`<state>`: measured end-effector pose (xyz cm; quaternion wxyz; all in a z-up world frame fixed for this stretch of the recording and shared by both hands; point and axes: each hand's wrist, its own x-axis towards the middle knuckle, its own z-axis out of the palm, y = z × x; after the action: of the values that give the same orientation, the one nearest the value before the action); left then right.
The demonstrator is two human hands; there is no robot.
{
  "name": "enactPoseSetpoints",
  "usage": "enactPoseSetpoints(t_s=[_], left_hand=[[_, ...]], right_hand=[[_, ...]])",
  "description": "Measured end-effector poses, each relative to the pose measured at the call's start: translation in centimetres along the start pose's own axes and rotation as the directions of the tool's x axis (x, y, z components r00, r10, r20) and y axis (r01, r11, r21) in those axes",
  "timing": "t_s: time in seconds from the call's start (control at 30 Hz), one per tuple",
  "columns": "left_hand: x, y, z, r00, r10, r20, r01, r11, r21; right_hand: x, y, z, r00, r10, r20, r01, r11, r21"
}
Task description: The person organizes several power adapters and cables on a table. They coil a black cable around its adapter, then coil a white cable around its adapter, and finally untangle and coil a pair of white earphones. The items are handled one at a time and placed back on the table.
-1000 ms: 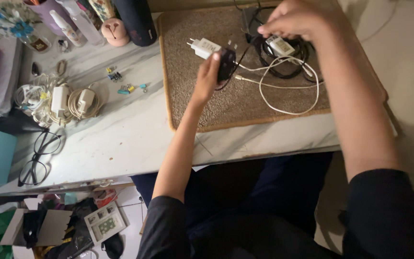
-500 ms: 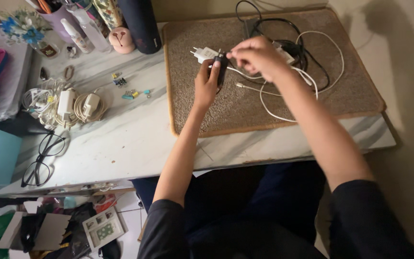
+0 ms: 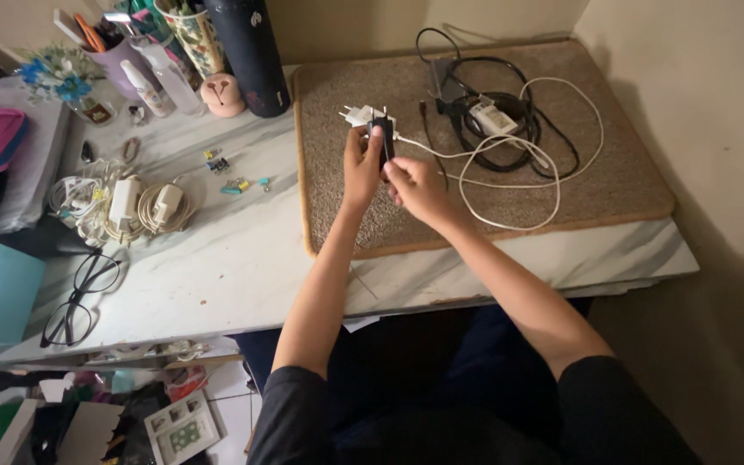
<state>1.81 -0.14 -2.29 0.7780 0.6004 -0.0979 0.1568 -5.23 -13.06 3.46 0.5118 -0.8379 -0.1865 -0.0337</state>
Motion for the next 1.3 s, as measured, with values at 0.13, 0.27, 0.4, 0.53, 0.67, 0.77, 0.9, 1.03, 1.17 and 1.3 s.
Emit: enactPoseSetpoints(t_s=[0.13, 0.27, 0.4, 0.53, 0.67, 0.77, 0.9, 1.03, 1.17, 1.3], left_hand=[[0.1, 0.2, 0.0, 1.000, -0.001, -0.019, 0.001, 1.000, -0.007], [-0.1, 0.7, 0.0, 0.997, -0.082, 0.002, 0.082, 0.993, -0.084], [0.0, 0.9, -0.1, 0.995, -0.086, 0.040, 0.090, 0.990, -0.112], [-0.1, 1.2, -0.1, 0.996, -0.067, 0.051, 0.075, 0.981, -0.176], [-0.6, 2.4, 0.3, 0.994, -0.093, 0.059, 0.102, 0.979, -0.175], [-0.8, 2.8, 0.3, 0.988, -0.128, 0.081, 0.140, 0.975, -0.170], [-0.5, 2.3, 0.1, 0.985, -0.098, 0.143, 0.127, 0.968, -0.215], [-0.3, 2.0, -0.1, 0.974, -0.120, 0.190, 0.159, 0.965, -0.207], [-0.4, 2.6, -0.4, 0.954, -0.167, 0.251, 0.210, 0.965, -0.156], [-0.5, 3.0, -0.8, 0.938, -0.119, 0.326, 0.190, 0.962, -0.195]], right_hand=[[-0.4, 1.4, 0.7, 0.998, -0.062, -0.001, 0.062, 0.998, -0.012], [-0.8, 2.9, 1.3, 0.999, -0.027, 0.035, 0.025, 0.999, 0.048], [-0.3, 4.1, 1.5, 0.996, -0.062, 0.067, 0.055, 0.994, 0.092], [-0.3, 4.5, 1.3, 0.995, -0.042, 0.096, 0.026, 0.986, 0.165], [-0.4, 4.3, 1.1, 0.995, -0.001, 0.095, -0.004, 0.999, 0.049], [-0.4, 4.3, 0.9, 0.996, 0.012, 0.090, -0.016, 0.999, 0.047], [-0.2, 4.7, 0.9, 0.999, -0.027, 0.039, 0.025, 0.997, 0.069], [-0.1, 5.7, 0.9, 0.998, 0.046, 0.050, -0.053, 0.987, 0.150], [0.4, 6.8, 0.6, 0.996, 0.071, 0.061, -0.081, 0.981, 0.175], [0.5, 7.0, 0.5, 0.994, 0.072, 0.080, -0.088, 0.972, 0.220]])
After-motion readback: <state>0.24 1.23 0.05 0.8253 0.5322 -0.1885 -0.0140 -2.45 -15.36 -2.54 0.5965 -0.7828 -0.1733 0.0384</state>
